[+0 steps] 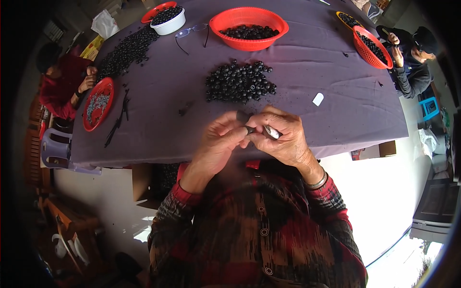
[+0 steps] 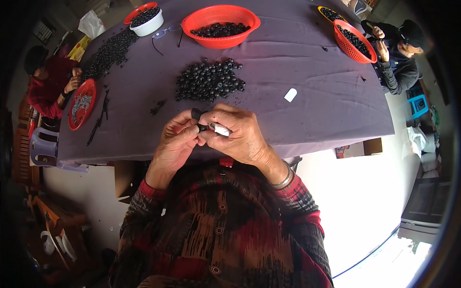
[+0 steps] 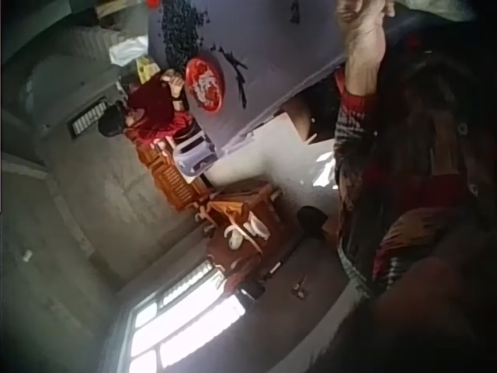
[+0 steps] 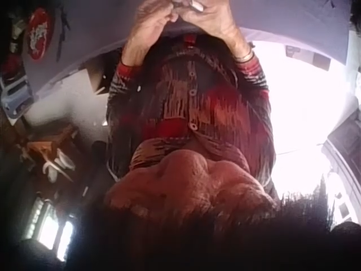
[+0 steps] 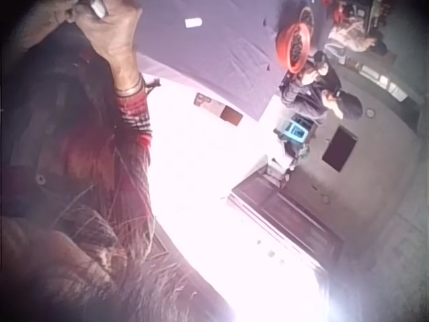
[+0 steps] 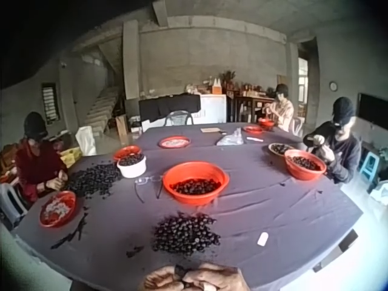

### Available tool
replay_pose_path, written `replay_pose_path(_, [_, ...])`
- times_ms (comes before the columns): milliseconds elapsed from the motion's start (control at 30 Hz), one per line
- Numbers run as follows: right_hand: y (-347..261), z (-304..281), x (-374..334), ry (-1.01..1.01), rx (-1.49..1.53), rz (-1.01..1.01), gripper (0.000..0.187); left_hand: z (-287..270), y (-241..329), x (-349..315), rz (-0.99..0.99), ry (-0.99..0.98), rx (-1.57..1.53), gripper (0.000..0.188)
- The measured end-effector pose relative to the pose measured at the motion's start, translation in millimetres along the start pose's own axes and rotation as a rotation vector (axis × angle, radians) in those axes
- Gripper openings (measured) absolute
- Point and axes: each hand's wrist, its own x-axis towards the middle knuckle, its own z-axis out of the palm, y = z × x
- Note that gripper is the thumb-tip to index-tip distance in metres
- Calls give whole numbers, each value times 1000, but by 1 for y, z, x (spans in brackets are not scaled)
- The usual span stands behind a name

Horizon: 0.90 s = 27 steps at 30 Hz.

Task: The person assembles small black plastic components by hand at a workshop table.

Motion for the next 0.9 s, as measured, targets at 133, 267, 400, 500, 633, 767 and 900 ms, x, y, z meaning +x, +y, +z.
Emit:
replay_pose_path(133, [1, -2, 0, -42, 81, -39, 21, 2, -2, 2, -56, -96, -158, 19])
replay_pose_path(267, [0, 5, -6, -45, 627, 361, 12, 10, 3, 4, -133, -85, -251, 16])
replay_pose_path(400, [0, 3, -4, -44, 772, 437, 11, 2, 1, 4, -200, -134, -228, 26])
replay_pose_path(500, [-1, -2, -2, -63, 651, 545, 10, 2, -3, 5, -234, -110, -285, 19])
replay_pose_path(633, [1, -2, -3, -51, 647, 617, 9, 0, -4, 4, -245, -108, -274, 21])
replay_pose_path(767, [0, -3, -3, -58, 655, 629, 6, 3, -4, 5, -231, -78, -292, 21])
replay_pose_path(900, [0, 7, -5, -33, 677, 464, 9, 2, 0, 4, -167, -43, -187, 23])
